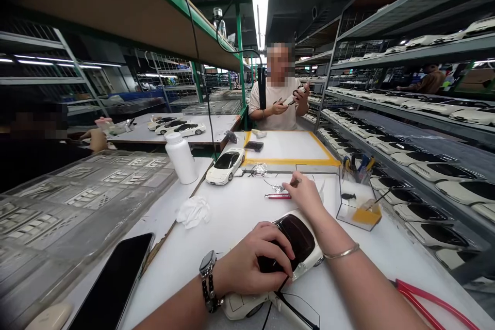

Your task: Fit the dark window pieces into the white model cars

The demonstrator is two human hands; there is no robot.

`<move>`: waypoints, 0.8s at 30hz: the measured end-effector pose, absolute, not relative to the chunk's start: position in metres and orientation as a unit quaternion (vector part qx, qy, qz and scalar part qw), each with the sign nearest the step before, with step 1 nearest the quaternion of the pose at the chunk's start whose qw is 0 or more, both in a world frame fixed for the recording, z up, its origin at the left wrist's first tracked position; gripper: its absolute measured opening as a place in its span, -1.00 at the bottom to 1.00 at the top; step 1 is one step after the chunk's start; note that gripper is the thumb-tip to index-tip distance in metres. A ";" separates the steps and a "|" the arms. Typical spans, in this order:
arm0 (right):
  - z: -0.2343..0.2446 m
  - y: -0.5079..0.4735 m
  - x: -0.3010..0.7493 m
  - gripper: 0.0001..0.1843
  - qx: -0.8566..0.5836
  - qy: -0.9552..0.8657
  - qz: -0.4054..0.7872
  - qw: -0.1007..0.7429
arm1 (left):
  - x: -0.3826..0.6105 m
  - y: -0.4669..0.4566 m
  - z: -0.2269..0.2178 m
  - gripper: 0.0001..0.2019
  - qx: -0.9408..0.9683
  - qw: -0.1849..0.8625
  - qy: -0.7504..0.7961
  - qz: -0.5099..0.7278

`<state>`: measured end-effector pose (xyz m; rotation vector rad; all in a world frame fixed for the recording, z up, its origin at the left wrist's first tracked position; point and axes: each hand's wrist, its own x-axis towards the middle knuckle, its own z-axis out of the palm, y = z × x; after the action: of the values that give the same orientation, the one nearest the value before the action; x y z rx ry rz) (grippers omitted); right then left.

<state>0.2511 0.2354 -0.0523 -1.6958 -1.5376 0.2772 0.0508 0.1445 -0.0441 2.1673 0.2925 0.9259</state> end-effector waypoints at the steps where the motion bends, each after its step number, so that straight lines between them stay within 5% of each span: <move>1: -0.053 0.236 0.251 -0.70 -0.673 -0.610 0.108 0.404 | 0.051 0.145 -0.044 -0.96 0.851 0.369 0.120 0.354; 24: -0.053 0.236 0.246 -0.76 -0.677 -0.609 0.113 0.396 | 0.051 0.142 -0.042 -0.96 0.855 0.359 0.120 0.355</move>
<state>0.2455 0.2364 -0.0528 -1.7167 -1.5437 0.2858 0.0507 0.1421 -0.0415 2.2049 0.3097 0.9145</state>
